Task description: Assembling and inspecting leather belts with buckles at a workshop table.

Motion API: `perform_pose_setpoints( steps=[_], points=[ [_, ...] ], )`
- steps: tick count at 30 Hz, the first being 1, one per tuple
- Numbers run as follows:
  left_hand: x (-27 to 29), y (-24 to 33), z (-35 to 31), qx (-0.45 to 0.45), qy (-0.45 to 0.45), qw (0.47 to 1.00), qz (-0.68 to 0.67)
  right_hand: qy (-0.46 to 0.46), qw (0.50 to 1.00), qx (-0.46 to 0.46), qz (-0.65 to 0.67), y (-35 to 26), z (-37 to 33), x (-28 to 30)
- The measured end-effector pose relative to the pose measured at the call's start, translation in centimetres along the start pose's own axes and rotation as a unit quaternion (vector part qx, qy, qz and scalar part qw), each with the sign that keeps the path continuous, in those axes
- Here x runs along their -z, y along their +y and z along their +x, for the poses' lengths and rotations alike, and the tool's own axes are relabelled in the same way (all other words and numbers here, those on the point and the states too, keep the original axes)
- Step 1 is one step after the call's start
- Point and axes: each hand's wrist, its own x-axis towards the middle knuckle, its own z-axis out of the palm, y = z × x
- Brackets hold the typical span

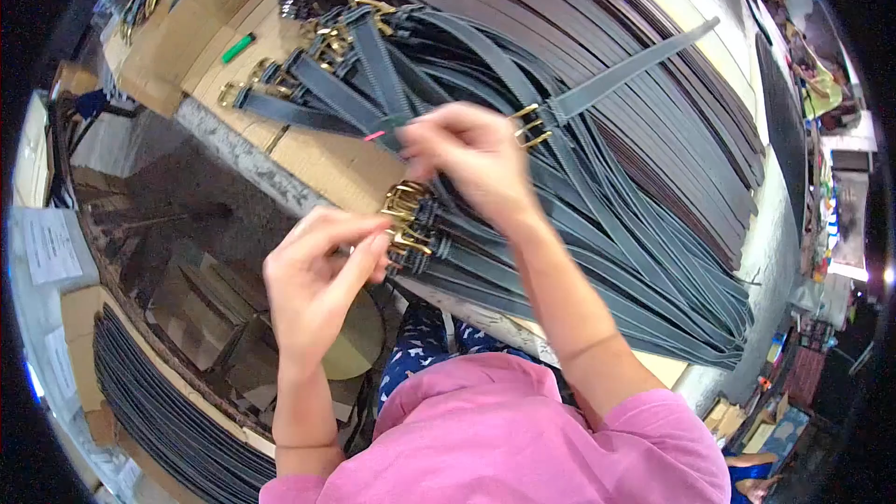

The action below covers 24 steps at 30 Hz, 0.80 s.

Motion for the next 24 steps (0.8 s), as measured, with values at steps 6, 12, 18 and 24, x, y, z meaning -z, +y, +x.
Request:
perform_pose_setpoints(
  steps=[6, 12, 18, 24],
  points=[
    [-12.6, -3.2, 9.8, -0.080, -0.101, 0.985, 0.111, 0.193, 0.970, 0.147, -0.028, -2.9, -2.6, 18.1],
    [-18.3, -5.2, 17.0, -0.186, -0.093, 0.929, 0.306, 0.201, 0.969, 0.145, -0.023, 1.6, -1.0, 20.8],
    [-19.0, -5.1, 16.9, -0.158, -0.080, 0.935, 0.308, 0.177, 0.968, 0.172, -0.039, 3.4, 0.6, 20.4],
    [-20.1, -5.1, 15.8, -0.112, -0.034, 0.951, 0.285, 0.171, 0.960, 0.201, -0.099, 3.8, 0.9, 20.6]
  ],
)
